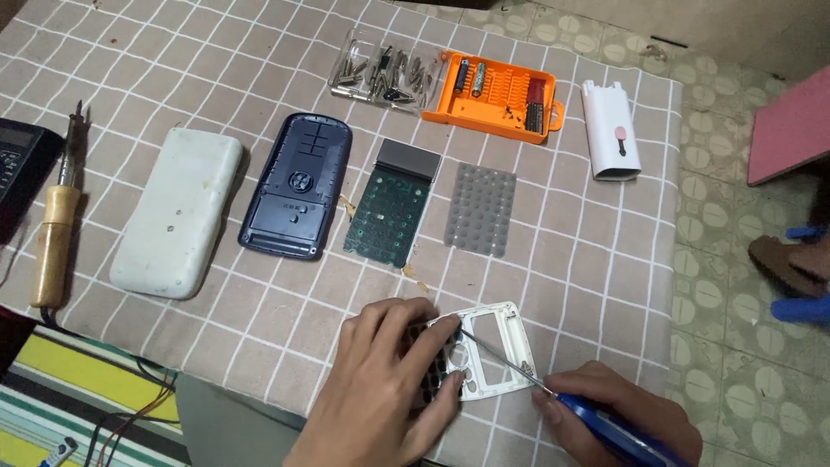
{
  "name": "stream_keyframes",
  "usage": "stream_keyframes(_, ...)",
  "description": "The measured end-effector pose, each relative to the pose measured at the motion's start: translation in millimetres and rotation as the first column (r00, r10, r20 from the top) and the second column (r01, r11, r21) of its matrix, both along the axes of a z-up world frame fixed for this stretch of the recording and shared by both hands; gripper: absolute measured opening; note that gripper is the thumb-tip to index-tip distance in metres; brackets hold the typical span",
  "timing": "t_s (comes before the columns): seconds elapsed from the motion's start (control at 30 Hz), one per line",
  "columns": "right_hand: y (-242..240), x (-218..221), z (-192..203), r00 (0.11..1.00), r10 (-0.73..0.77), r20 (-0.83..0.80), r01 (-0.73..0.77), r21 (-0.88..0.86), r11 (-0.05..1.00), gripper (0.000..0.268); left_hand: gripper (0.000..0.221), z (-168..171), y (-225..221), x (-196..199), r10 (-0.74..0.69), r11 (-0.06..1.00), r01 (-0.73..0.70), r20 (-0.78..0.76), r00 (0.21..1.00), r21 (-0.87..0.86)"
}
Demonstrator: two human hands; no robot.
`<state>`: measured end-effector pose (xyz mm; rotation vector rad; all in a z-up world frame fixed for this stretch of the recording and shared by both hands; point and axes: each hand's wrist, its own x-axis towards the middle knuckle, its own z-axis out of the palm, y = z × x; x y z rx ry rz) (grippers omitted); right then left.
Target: A person is soldering electronic components on a circuit board and using a screwdriver to disassemble or adjust the device casing.
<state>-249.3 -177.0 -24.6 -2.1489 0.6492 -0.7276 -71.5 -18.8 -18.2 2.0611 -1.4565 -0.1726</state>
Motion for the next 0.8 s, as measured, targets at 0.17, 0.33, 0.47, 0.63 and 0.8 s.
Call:
stream_keyframes(0.17,5,2,3,0.993,-0.091,-0.070,0.089,-0.036,0.995,0.012,0.045,2,0,-1,0.009,1.000,-0.008,0.035,0.999,-0.019)
stream_keyframes(0.33,2,1,-3,1.000,-0.027,-0.011,0.027,0.004,1.000,0.013,0.045,2,-1,0,-0.007,1.000,0.006,0.022,1.000,0.020)
stream_keyframes(0.47,-3,-2,-1,0.996,0.083,-0.011,-0.083,-0.004,0.997,0.020,0.037,12,-9,1,0.011,1.000,-0.011,0.025,1.000,-0.003)
stream_keyframes(0.63,9,3,10,0.994,-0.101,-0.043,0.100,-0.028,0.995,0.007,0.013,15,-23,2,0.080,0.993,-0.066,0.145,0.986,-0.097)
stream_keyframes(0.8,7,10,21,0.796,-0.283,-0.535,0.446,0.202,0.872,0.010,0.016,11,-35,0,0.113,0.994,-0.106,0.259,0.959,-0.039)
